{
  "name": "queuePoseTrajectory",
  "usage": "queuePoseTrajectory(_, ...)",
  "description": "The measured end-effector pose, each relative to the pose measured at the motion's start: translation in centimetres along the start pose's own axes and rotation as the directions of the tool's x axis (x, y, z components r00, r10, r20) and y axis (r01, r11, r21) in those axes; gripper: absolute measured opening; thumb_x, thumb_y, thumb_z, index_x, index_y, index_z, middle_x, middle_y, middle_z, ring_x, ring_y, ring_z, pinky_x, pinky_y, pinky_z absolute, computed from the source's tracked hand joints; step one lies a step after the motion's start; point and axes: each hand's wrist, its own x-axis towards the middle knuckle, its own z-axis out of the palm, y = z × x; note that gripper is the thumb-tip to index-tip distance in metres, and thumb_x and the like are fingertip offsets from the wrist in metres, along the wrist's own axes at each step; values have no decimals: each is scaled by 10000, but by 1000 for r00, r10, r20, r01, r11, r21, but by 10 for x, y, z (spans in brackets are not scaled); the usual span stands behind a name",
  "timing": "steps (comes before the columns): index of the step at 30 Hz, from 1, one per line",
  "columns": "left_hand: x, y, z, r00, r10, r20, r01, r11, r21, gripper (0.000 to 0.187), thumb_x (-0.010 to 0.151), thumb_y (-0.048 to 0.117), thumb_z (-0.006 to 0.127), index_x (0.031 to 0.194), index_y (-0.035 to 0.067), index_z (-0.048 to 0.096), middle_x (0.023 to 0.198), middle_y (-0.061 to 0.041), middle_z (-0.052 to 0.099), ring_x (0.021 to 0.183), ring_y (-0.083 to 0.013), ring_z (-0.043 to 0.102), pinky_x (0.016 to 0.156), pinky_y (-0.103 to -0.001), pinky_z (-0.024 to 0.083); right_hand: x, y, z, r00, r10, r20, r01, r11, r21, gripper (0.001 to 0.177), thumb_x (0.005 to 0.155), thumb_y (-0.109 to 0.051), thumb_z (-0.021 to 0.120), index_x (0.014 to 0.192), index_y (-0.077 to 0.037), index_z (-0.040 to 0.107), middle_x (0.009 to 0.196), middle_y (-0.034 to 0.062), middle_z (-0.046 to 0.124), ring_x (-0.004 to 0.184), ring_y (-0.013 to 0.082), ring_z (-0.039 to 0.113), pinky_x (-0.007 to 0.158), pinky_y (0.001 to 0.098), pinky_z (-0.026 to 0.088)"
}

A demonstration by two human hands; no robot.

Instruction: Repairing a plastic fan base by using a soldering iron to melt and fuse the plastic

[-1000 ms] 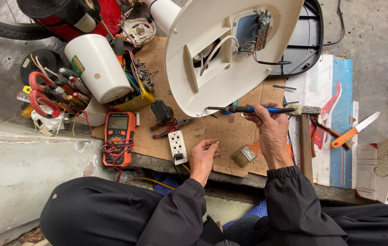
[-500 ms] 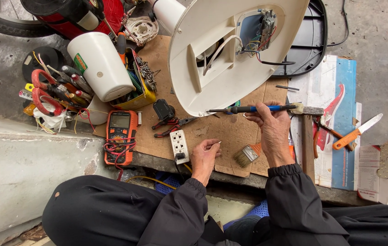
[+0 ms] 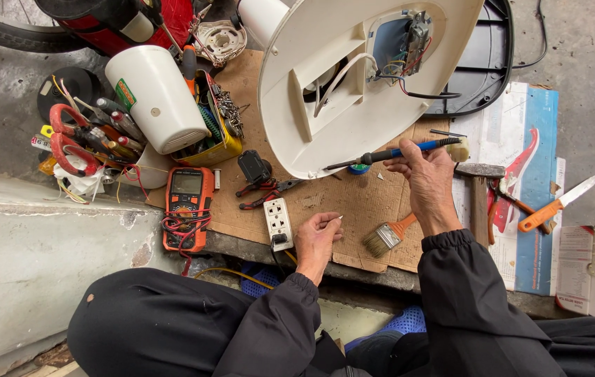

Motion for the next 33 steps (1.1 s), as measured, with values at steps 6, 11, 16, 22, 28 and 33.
queuePoseTrajectory(6, 8, -12, 0, 1000, -13, 0, 13, 1000, 2, 293, 919, 107, 829, 1189, -7, 829, 1021, -217, 832, 826, -183, 824, 754, -239, 706, 3, -7, 3, 1000, 5, -14, -5, 1000, -12, 195, 1098, -148, 761, 1158, -52, 602, 1019, 189, 809, 756, 224, 835, 654, 233, 705)
queuePoseTrajectory(11, 5, -4, 0, 1000, -27, -6, 27, 1000, -3, 293, 923, 116, 831, 1190, -4, 829, 1016, -214, 833, 823, -182, 825, 750, -238, 710, 9, -2, -3, 1000, 10, -24, -11, 1000, -19, 199, 1102, -156, 764, 1167, -56, 605, 1011, 192, 808, 736, 234, 831, 638, 245, 710)
queuePoseTrajectory(16, 2, -1, 0, 1000, -24, -8, 24, 1000, 14, 286, 920, 115, 837, 1183, 2, 834, 1016, -221, 836, 829, -192, 833, 750, -248, 715, 10, 1, 1, 999, 12, -35, -13, 1000, -4, 224, 1093, -155, 782, 1169, -52, 597, 995, 206, 800, 719, 244, 826, 616, 254, 709)
queuePoseTrajectory(22, 7, -9, 0, 1000, -19, 0, 19, 1000, -2, 285, 926, 107, 831, 1182, -18, 829, 1019, -227, 832, 835, -195, 829, 756, -251, 712, 9, 1, 7, 998, 16, -67, -17, 1000, -11, 239, 1081, -177, 815, 1129, -67, 609, 955, 189, 794, 707, 245, 827, 593, 254, 701)
queuePoseTrajectory(28, 7, -9, 0, 1000, -30, -4, 30, 1000, -2, 285, 926, 112, 835, 1186, -4, 832, 1016, -212, 837, 835, -185, 832, 752, -243, 714, 14, 4, 8, 997, 14, -82, -15, 1000, -13, 266, 1073, -192, 837, 1115, -73, 603, 939, 176, 786, 693, 252, 824, 585, 260, 704)
queuePoseTrajectory(33, 3, -3, 0, 1000, -28, -6, 28, 1000, -14, 278, 926, 114, 836, 1178, -3, 834, 1008, -208, 833, 836, -186, 829, 752, -245, 711, 29, 16, -2, 994, 19, -109, -20, 1000, -10, 256, 1072, -197, 846, 1122, -79, 623, 925, 176, 792, 676, 247, 825, 573, 257, 702)
